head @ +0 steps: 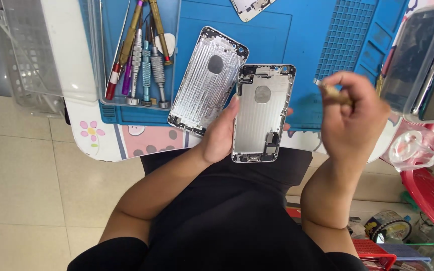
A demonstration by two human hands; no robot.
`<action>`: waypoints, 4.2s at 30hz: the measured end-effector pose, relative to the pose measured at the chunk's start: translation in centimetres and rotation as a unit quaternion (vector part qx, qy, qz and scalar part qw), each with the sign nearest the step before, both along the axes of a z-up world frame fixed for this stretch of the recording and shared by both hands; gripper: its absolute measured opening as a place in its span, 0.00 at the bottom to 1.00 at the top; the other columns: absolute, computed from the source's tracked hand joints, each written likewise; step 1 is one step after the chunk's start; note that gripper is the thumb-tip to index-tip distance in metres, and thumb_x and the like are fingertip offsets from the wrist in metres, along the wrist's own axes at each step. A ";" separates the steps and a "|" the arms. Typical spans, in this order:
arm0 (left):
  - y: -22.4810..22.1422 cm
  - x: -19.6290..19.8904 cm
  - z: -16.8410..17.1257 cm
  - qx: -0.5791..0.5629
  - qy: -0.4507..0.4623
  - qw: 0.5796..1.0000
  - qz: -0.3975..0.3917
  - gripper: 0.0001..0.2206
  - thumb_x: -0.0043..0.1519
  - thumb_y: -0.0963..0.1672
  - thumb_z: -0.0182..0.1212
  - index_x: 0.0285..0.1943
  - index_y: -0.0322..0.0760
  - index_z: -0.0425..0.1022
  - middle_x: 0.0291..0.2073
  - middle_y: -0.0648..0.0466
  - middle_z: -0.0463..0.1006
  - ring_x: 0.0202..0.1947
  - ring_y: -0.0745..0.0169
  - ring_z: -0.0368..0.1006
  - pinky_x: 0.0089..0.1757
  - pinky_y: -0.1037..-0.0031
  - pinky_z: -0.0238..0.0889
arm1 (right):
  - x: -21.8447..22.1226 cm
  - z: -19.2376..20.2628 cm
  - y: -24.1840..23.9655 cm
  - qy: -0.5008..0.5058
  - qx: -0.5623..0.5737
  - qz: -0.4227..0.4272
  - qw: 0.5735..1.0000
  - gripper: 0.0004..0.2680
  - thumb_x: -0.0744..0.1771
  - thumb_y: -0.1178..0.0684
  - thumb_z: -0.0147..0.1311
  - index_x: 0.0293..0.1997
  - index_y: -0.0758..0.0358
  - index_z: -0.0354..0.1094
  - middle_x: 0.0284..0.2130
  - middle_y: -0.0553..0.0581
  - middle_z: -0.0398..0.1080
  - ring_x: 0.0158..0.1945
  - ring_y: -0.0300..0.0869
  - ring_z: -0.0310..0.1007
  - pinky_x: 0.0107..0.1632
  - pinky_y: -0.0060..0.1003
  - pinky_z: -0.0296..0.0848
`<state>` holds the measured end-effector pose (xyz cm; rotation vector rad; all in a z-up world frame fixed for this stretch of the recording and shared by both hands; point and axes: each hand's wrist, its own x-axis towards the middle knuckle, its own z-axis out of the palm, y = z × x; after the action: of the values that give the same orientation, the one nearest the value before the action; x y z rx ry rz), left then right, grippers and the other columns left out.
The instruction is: The person is disassembling a mobile phone using a precision screwdriver to remove internal screws and components on a repair mat.
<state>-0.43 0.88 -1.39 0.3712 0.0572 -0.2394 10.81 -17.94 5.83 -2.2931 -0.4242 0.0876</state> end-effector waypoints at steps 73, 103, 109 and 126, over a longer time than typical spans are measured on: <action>-0.9 -1.0 -1.7 -0.068 0.076 0.988 0.113 0.30 0.79 0.56 0.30 0.78 0.31 0.54 0.70 0.38 0.66 0.70 0.47 0.65 0.69 0.58 0.56 | 2.6 -3.1 1.1 0.006 0.181 0.344 0.921 0.08 0.65 0.60 0.71 0.43 0.65 0.75 0.36 0.56 0.75 0.37 0.44 0.73 0.46 0.33 0.77; -1.3 -1.5 -2.6 0.007 0.064 0.994 0.093 0.31 0.79 0.57 0.21 0.79 0.32 0.52 0.71 0.39 0.65 0.70 0.51 0.65 0.68 0.61 0.61 | 2.1 -3.6 1.3 -0.043 0.165 0.341 0.924 0.07 0.65 0.62 0.72 0.41 0.65 0.77 0.31 0.54 0.73 0.30 0.40 0.69 0.39 0.31 0.72; -1.3 -0.5 -1.8 0.012 0.058 0.994 0.087 0.33 0.78 0.57 0.20 0.80 0.31 0.52 0.70 0.37 0.65 0.69 0.50 0.67 0.68 0.60 0.63 | 2.2 -3.8 0.9 -0.047 0.171 0.342 0.923 0.06 0.65 0.62 0.71 0.41 0.64 0.76 0.31 0.54 0.74 0.33 0.41 0.70 0.40 0.31 0.74; -1.5 -1.4 -3.1 0.020 0.127 0.983 0.128 0.26 0.79 0.54 0.31 0.77 0.32 0.57 0.66 0.46 0.69 0.67 0.58 0.67 0.68 0.62 0.60 | 2.8 -3.1 1.3 -0.102 0.097 0.375 0.916 0.07 0.63 0.55 0.72 0.39 0.59 0.77 0.28 0.51 0.72 0.34 0.44 0.68 0.37 0.38 0.65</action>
<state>-1.87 -0.63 -4.54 0.3683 0.3598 -0.0294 13.63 -16.64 2.76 -1.8340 -1.3434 0.1762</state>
